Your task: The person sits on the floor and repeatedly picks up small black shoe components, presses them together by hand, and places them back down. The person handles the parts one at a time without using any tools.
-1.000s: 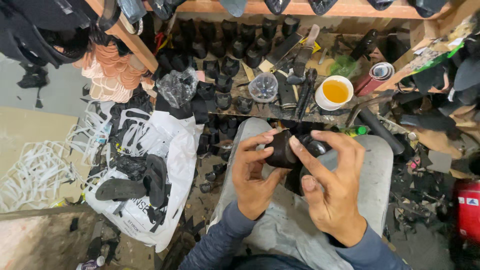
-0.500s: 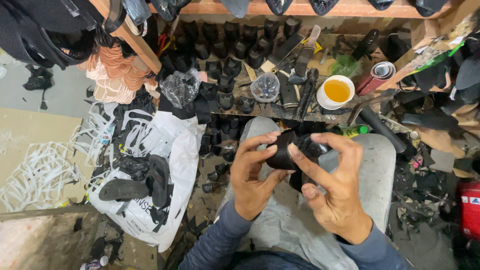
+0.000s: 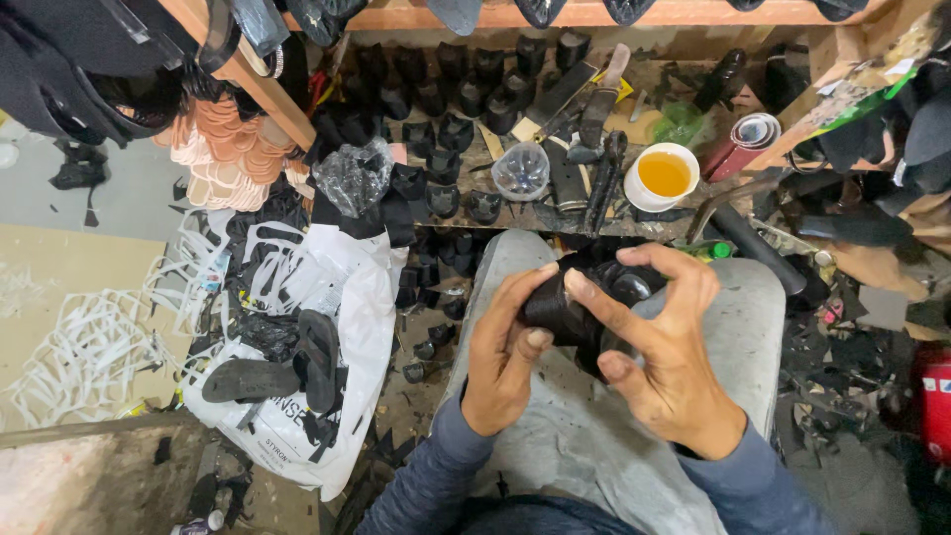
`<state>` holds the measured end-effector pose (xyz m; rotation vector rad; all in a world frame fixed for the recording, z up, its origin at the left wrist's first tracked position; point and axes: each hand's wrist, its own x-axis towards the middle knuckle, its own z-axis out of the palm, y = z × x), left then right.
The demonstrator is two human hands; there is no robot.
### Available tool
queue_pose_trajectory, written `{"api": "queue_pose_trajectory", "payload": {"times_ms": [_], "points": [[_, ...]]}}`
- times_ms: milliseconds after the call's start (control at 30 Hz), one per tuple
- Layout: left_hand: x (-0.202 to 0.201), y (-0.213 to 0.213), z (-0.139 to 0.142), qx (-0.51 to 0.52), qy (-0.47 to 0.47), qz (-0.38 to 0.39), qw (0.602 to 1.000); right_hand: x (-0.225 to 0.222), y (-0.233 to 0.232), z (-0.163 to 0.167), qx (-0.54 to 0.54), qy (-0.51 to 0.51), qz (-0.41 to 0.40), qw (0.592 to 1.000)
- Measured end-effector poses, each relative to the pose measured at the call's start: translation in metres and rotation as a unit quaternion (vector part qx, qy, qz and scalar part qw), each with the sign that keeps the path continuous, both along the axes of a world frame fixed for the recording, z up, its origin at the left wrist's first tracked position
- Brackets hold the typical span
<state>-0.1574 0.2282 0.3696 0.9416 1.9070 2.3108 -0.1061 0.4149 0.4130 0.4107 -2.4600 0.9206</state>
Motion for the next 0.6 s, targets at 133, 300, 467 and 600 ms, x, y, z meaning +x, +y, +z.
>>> {"api": "queue_pose_trajectory", "payload": {"times_ms": [133,300,467,600], "points": [[-0.003,-0.005,0.004,-0.013,-0.031,-0.005,0.999,-0.004,-0.001,0.002,0.028,0.013,0.018,0.999],[-0.005,-0.003,-0.001,0.016,-0.127,-0.042,0.991,-0.005,-0.007,0.006,0.056,0.012,-0.010,0.998],[-0.013,-0.005,-0.006,0.125,-0.265,-0.123,0.948,-0.005,-0.010,0.010,0.051,0.041,0.017,0.998],[-0.017,-0.007,-0.009,0.093,-0.327,-0.121,0.933,-0.008,-0.011,0.009,0.082,0.021,0.008,0.996]]}}
